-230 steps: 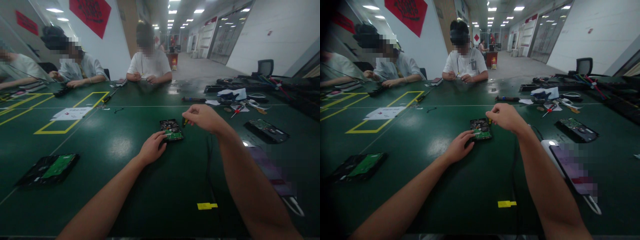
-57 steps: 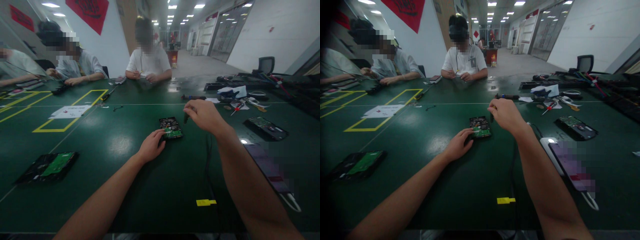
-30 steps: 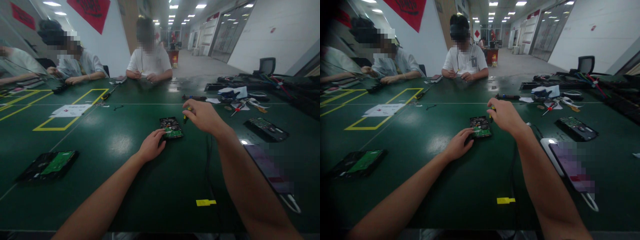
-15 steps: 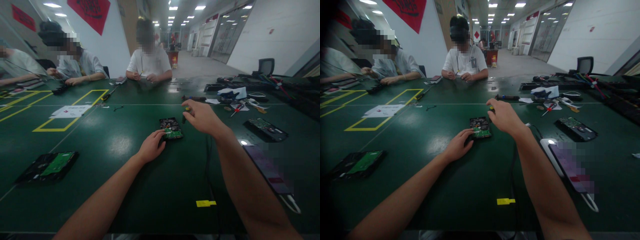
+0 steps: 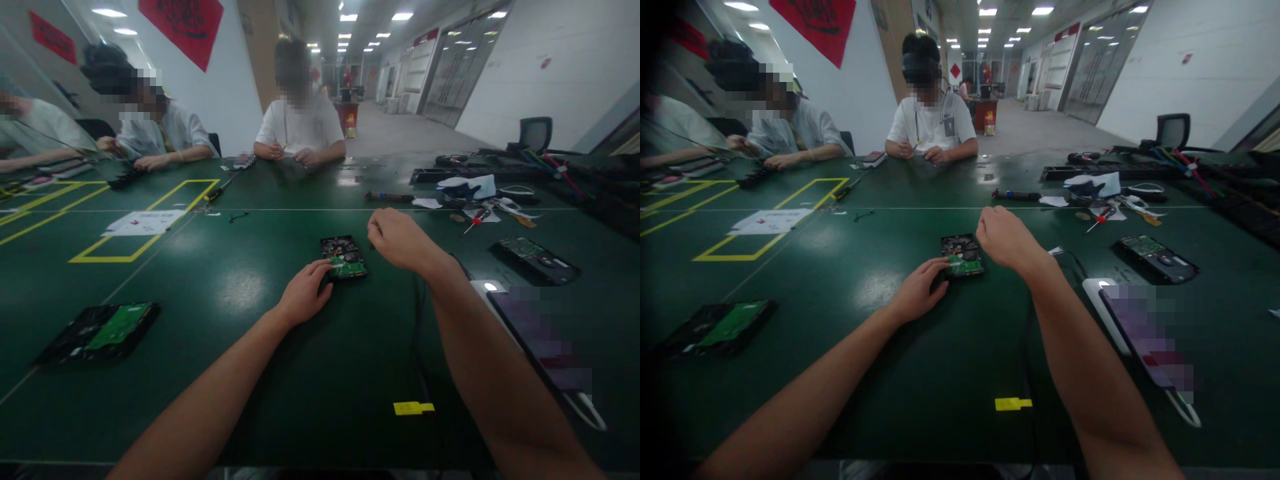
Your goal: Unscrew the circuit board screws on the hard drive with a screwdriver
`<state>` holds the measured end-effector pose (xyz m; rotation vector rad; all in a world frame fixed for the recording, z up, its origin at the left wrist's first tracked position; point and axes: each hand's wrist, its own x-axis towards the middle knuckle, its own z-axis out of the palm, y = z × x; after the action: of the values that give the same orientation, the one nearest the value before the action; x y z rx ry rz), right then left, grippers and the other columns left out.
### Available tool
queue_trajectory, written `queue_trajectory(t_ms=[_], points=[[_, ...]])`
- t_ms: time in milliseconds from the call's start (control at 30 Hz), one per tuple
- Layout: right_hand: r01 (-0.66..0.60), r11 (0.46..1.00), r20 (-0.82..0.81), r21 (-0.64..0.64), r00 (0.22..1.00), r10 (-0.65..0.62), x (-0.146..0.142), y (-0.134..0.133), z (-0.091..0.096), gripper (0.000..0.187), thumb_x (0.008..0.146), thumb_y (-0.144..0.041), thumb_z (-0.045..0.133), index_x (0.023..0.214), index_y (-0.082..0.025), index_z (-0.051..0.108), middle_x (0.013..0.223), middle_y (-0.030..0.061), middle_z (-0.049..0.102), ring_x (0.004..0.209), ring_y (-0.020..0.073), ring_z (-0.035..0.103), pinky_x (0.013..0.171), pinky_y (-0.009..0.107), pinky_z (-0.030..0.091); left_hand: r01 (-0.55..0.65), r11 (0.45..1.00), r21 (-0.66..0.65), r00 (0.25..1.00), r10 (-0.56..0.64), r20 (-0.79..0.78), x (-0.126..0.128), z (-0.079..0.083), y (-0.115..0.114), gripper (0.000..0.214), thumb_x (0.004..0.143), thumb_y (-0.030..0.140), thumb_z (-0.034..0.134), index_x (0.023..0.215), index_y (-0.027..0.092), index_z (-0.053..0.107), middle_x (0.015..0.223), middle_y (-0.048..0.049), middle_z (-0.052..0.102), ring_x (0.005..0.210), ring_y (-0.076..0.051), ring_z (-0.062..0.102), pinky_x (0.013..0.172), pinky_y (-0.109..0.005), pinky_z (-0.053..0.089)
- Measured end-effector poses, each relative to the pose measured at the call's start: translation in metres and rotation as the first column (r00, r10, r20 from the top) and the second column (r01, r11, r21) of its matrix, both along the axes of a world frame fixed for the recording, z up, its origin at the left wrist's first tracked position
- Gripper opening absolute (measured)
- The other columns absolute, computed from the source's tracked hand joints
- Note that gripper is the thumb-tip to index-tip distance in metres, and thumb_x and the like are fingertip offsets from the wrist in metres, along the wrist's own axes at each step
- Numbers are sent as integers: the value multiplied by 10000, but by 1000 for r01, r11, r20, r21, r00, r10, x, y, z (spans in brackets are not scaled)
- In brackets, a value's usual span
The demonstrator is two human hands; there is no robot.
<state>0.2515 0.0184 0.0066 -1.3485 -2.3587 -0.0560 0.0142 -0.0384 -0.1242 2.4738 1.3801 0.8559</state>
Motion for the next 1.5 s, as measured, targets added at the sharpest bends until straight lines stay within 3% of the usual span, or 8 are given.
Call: queue_trajectory(t_ms=[200, 433, 600, 833, 1000, 1267, 1500], points=[[-55, 998, 8, -28, 998, 55, 2, 1, -4, 170, 853, -200, 512, 997, -193, 602, 1031, 123, 679, 945, 272, 621, 831, 411, 476, -8, 1000, 1, 1000, 8, -4, 1, 0, 0, 409, 919, 253, 542, 1324, 215, 496, 1407, -112, 536, 1301, -256, 529, 1103, -454, 455], [-10, 999, 27, -32, 1000, 10, 3, 0, -1, 202, 896, -284, 517, 1052, -175, 584, 1034, 147, 688, 944, 294, 637, 844, 440, 475, -11, 1000, 5, 1000, 11, 3, 0, -2, 1, 422, 911, 250, 549, 1330, 225, 495, 1401, -106, 538, 1290, -253, 536, 1096, -455, 459], [-72, 996, 8, -55, 997, 73, 2, -3, -2, 268, 842, -196, 522, 1103, -172, 579, 1100, 154, 674, 1005, 296, 625, 869, 432, 472, -13, 1000, 12, 1000, 13, 7, 1, -2, 0, 421, 916, 245, 543, 1333, 220, 491, 1394, -109, 541, 1295, -249, 532, 1100, -447, 456], [-19, 996, 65, -91, 998, 25, 0, -8, 5, 261, 873, -262, 548, 1114, -164, 558, 1041, 149, 690, 939, 302, 639, 830, 421, 472, -9, 1000, 5, 1000, 9, -2, 1, -2, 1, 426, 914, 249, 548, 1335, 215, 492, 1393, -113, 540, 1288, -257, 536, 1093, -447, 463], [-44, 993, 52, -108, 997, 49, 1, -7, 5, 330, 822, -183, 548, 1150, -151, 555, 1064, 153, 687, 954, 300, 634, 837, 409, 467, -16, 1000, 4, 1000, 16, -8, 0, -4, 2, 427, 916, 257, 549, 1337, 214, 495, 1402, -107, 538, 1287, -257, 535, 1091, -444, 464], [-30, 994, 48, -104, 998, 36, -2, -8, 1, 358, 861, -245, 539, 1203, -143, 513, 1121, 185, 666, 988, 324, 636, 844, 440, 473, -12, 1000, 2, 1000, 12, -7, 1, -1, -1, 415, 923, 253, 542, 1333, 207, 496, 1405, -111, 533, 1286, -253, 532, 1098, -441, 457], [-19, 996, 83, -85, 996, 26, -2, -7, 2, 284, 867, -268, 550, 1130, -161, 533, 1050, 159, 683, 955, 315, 643, 833, 428, 465, -13, 1000, 0, 1000, 13, -6, 1, -1, 0, 426, 923, 251, 544, 1343, 201, 492, 1411, -113, 530, 1298, -248, 521, 1110, -433, 445]])
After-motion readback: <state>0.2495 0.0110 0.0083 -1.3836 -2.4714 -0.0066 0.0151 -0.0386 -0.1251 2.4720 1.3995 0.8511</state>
